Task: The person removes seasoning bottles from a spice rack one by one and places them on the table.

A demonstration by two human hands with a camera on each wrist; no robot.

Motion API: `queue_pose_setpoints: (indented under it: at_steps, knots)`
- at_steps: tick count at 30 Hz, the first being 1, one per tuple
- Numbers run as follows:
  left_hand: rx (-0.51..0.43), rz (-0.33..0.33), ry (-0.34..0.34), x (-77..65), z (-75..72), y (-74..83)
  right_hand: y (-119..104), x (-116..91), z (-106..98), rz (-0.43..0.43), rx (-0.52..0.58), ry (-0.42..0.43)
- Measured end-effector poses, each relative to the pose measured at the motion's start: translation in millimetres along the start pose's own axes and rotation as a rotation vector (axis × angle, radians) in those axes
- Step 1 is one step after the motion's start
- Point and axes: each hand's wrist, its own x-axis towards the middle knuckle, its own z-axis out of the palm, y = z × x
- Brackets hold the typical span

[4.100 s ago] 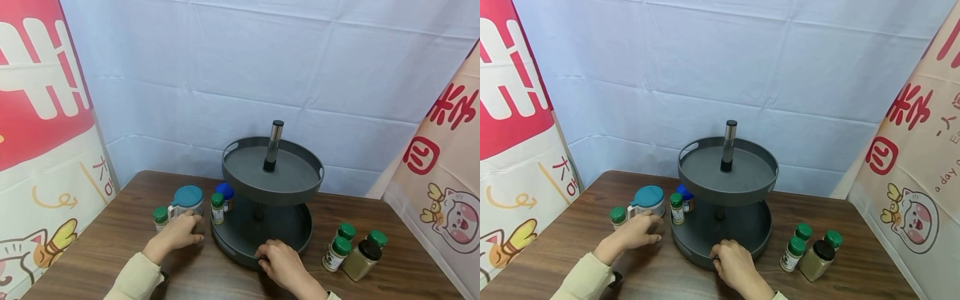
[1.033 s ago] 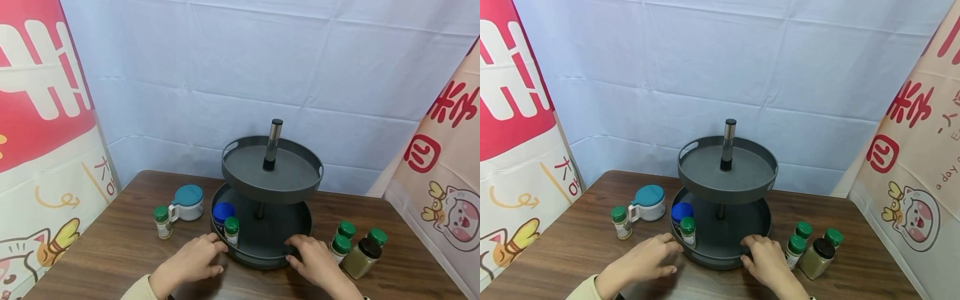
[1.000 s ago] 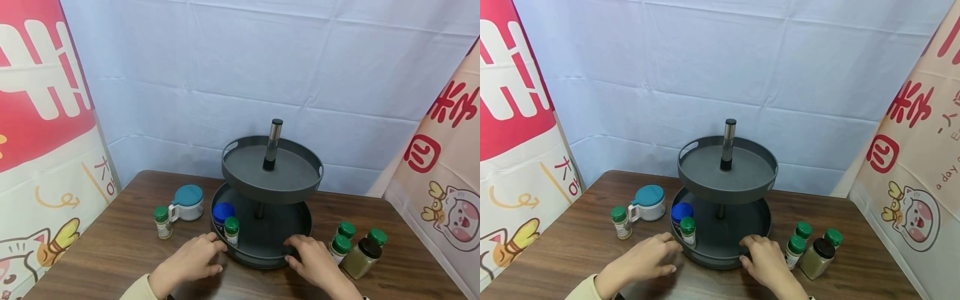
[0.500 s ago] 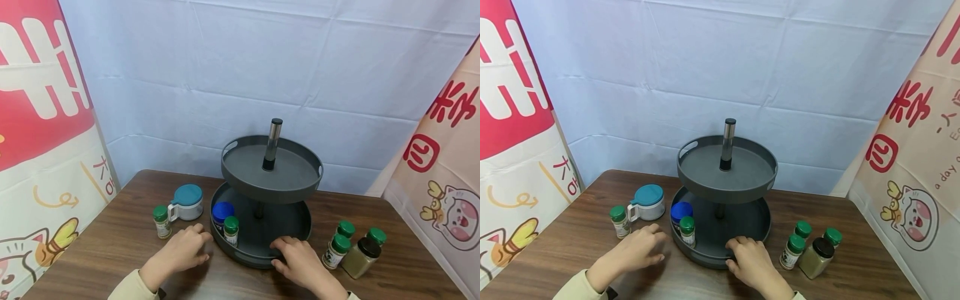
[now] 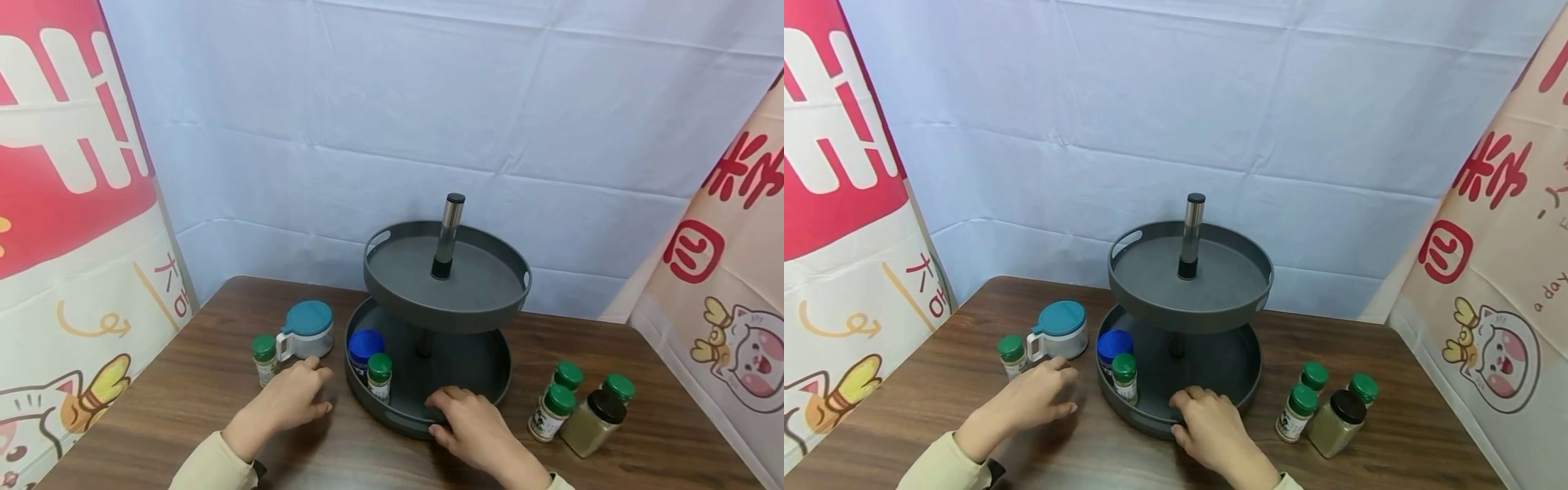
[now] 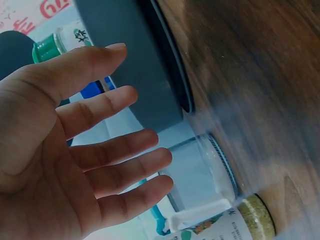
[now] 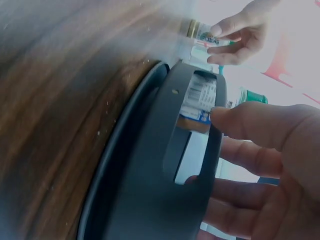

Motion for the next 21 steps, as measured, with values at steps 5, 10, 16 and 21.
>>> queue_pose_setpoints:
  at_steps: [5, 10, 16, 21]
  knots:
    - [-0.007, 0.004, 0.009, 1.2, 3.4, -5.4, -5, 2, 6, -0.043, -0.029, 0.025]
    - [-0.009, -0.006, -0.002, 1.8, 5.6, -9.6, -6, 2, 10, -0.068, -0.049, 0.051]
    - [-0.021, -0.018, -0.016, 1.3, 6.1, -11.0, -6, 2, 11, -0.069, -0.055, 0.074]
    - [-0.021, -0.014, -0.008, 0.4, 7.3, -10.6, -6, 1, 10, -0.066, -0.045, 0.066]
